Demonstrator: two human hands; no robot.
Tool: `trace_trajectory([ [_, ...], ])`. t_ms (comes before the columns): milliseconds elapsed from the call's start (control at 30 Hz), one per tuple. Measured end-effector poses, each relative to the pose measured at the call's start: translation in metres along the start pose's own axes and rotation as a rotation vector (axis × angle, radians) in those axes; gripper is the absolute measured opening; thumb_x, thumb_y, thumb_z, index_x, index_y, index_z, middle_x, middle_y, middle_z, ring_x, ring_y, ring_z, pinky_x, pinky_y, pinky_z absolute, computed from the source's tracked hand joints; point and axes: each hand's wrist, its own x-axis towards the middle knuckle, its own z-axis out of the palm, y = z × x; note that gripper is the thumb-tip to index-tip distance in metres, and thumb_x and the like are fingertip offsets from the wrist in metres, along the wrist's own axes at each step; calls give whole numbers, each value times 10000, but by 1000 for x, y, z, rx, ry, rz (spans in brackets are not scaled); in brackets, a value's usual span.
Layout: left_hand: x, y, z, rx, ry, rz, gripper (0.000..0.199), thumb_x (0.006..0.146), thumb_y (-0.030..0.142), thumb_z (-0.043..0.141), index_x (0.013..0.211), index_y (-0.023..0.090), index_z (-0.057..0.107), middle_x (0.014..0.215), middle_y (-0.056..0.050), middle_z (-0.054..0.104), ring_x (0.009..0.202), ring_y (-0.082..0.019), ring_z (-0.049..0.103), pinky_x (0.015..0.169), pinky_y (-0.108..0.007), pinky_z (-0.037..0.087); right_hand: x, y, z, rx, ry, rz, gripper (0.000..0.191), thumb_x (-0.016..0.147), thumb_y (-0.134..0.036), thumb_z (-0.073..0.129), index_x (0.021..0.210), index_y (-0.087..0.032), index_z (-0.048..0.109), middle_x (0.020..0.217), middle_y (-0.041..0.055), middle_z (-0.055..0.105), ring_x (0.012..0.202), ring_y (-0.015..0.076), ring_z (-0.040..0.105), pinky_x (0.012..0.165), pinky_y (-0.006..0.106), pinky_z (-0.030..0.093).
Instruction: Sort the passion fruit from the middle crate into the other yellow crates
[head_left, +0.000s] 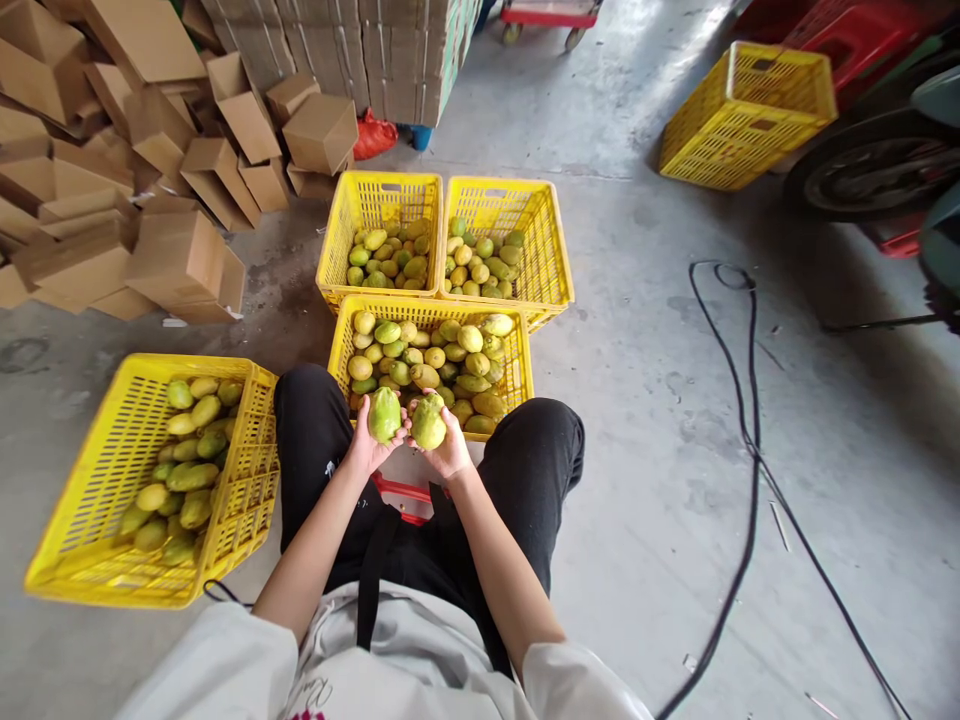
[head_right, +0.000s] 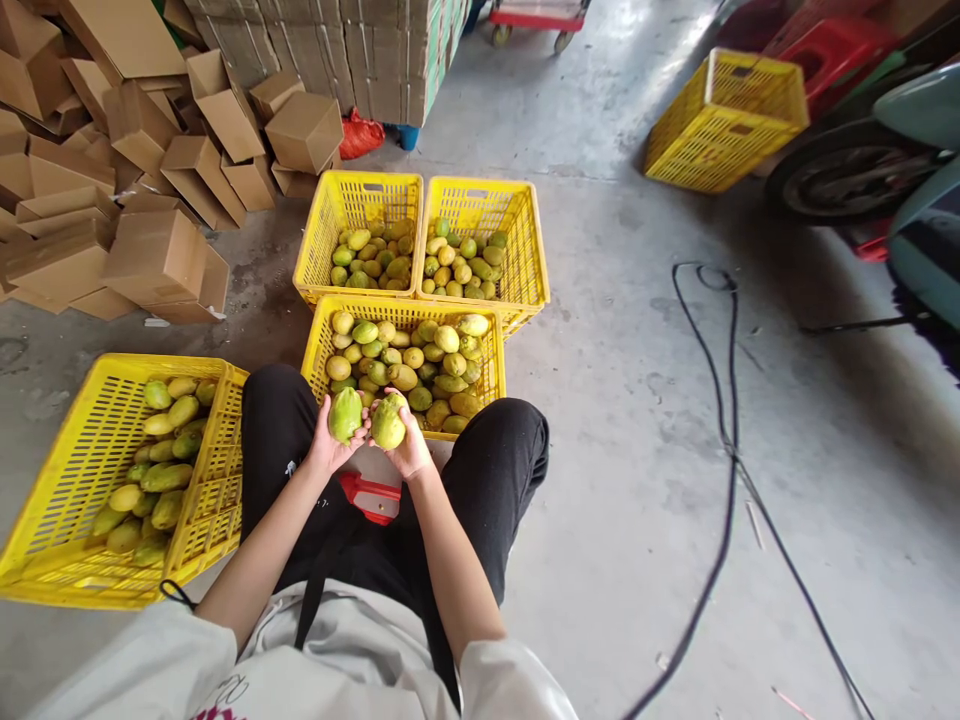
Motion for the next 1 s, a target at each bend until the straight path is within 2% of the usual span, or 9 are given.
trace_trajectory([
  [133, 0, 2, -2, -55, -29, 20, 506, 940, 528, 324, 1161, 179, 615, 833, -86, 642, 600, -142, 564, 509, -238, 450, -1, -6, 2, 59, 15, 11, 420, 810, -421, 602, 1206, -297, 537, 1035, 22, 691, 930, 215, 682, 732, 391, 600],
  [267, -5, 5, -2, -178, -20, 70, 441, 936, 366, 314, 1220, 164, 585, 977, -111, 670, 822, -191, 651, 639, -281, 529, -1, -10, 3, 92, -6, -2, 390, 813, -358, 572, 1195, -279, 558, 1146, 34, 680, 1001, 221, 667, 842, 438, 576],
  [367, -9, 6, 0, -167, -39, 64, 428, 937, 392, 338, 1159, 136, 601, 986, -130, 675, 867, -203, 663, 614, -262, 541, -1, -9, 0, 76, 7, 25, 378, 815, -412, 616, 1151, -243, 582, 1093, 50, 697, 949, 214, 675, 790, 398, 590],
  [467, -9, 5, 1, -48, -48, -42, 470, 933, 438, 354, 1036, 69, 627, 812, -144, 662, 644, -165, 629, 442, -202, 457, -3, -6, -5, 60, 1, 66, 420, 738, -408, 712, 1097, -217, 605, 973, 47, 710, 835, 189, 679, 652, 299, 588],
  [533, -8, 3, 1, 18, -50, -92, 471, 932, 440, 366, 949, 54, 634, 725, -132, 640, 544, -138, 585, 389, -182, 401, -4, -4, -6, 49, -4, 70, 423, 699, -376, 748, 1068, -215, 617, 934, 40, 709, 778, 172, 673, 590, 253, 565],
  [700, -4, -1, 1, 34, -61, -44, 333, 895, 403, 476, 1038, 143, 626, 791, -83, 660, 557, -142, 599, 420, -199, 416, -1, -3, -5, 54, 28, 72, 378, 753, -446, 687, 1041, -205, 635, 915, 44, 708, 701, 164, 659, 543, 244, 544],
  [833, -5, 0, 2, -31, -31, -12, 383, 888, 435, 462, 1064, 142, 635, 848, -87, 670, 607, -156, 616, 524, -259, 489, 1, -5, -4, 62, 78, 93, 374, 779, -470, 570, 987, -169, 647, 924, 91, 705, 827, 229, 673, 657, 344, 593],
  [933, -8, 2, 3, -115, -24, 21, 403, 892, 405, 423, 1094, 132, 639, 925, -108, 676, 744, -185, 648, 628, -298, 531, -1, -9, -2, 80, 43, 64, 365, 747, -417, 538, 1025, -201, 635, 1004, 89, 701, 1013, 279, 644, 840, 483, 573],
  [1000, -10, 4, 3, -155, -13, 32, 389, 899, 377, 406, 1104, 138, 634, 978, -115, 674, 831, -195, 652, 660, -300, 539, -4, -12, 0, 95, 11, 41, 369, 754, -392, 529, 1069, -222, 618, 1078, 77, 687, 1058, 268, 626, 886, 512, 555],
])
